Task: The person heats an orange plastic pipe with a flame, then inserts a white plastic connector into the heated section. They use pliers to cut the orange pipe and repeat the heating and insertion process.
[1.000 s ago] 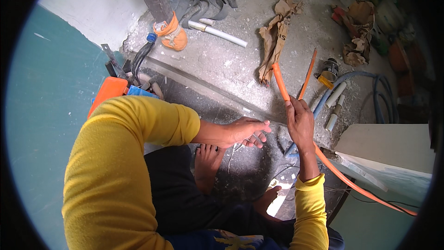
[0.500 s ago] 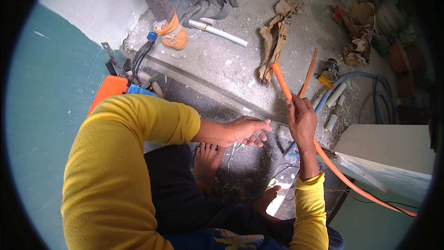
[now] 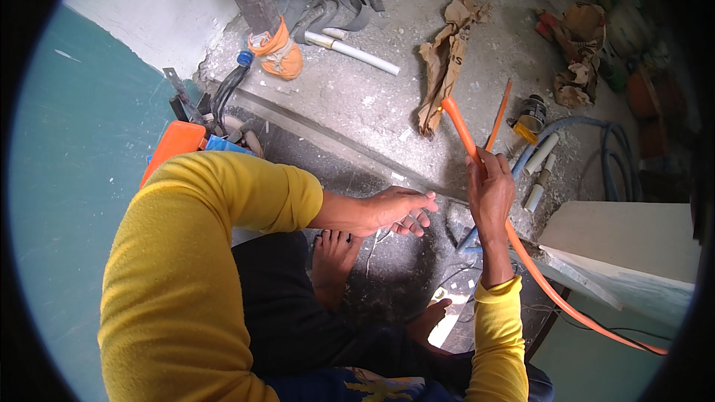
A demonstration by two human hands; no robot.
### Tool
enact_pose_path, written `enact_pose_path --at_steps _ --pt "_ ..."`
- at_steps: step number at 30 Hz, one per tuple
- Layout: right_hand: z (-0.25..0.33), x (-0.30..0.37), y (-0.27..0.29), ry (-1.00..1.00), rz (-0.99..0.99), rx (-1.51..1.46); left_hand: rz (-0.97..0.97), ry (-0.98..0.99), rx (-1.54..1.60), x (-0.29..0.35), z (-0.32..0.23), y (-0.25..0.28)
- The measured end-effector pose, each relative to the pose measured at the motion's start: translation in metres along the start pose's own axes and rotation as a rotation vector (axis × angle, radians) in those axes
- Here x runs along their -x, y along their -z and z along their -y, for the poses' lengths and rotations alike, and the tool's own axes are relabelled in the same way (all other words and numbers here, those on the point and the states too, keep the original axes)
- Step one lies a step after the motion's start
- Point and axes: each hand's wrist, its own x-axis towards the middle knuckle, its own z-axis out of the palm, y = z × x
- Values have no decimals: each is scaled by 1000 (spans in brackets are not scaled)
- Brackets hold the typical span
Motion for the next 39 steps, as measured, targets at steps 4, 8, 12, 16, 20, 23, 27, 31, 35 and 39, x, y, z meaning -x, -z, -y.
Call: enact_pose_path --at_steps 4,8,12,16,20,23,27,31,35,39 --pt "1 -1 -2 12 -14 -6 -4 6 12 1 -1 1" --pt "3 -2 -4 23 -33 -16 -11 11 21 2 -1 1" --pt "3 -3 -7 49 -53 -13 -14 9 22 2 0 3" --pt "7 -2 -5 58 -39 -18 -5 9 26 2 0 4" --pt "2 -2 -7 113 -34 -10 -4 11 23 1 1 4" --pt "-1 -1 -6 86 12 -57 0 9 23 1 2 5" --pt "1 0 -5 30 108 -170 -2 8 24 1 3 5" --pt "-2 3 -3 -59 196 -212 -2 10 23 1 3 4" --pt "-6 7 -2 -14 193 -161 -7 10 19 1 3 4" --pt "-6 12 -1 65 161 -85 -12 18 12 0 3 2"
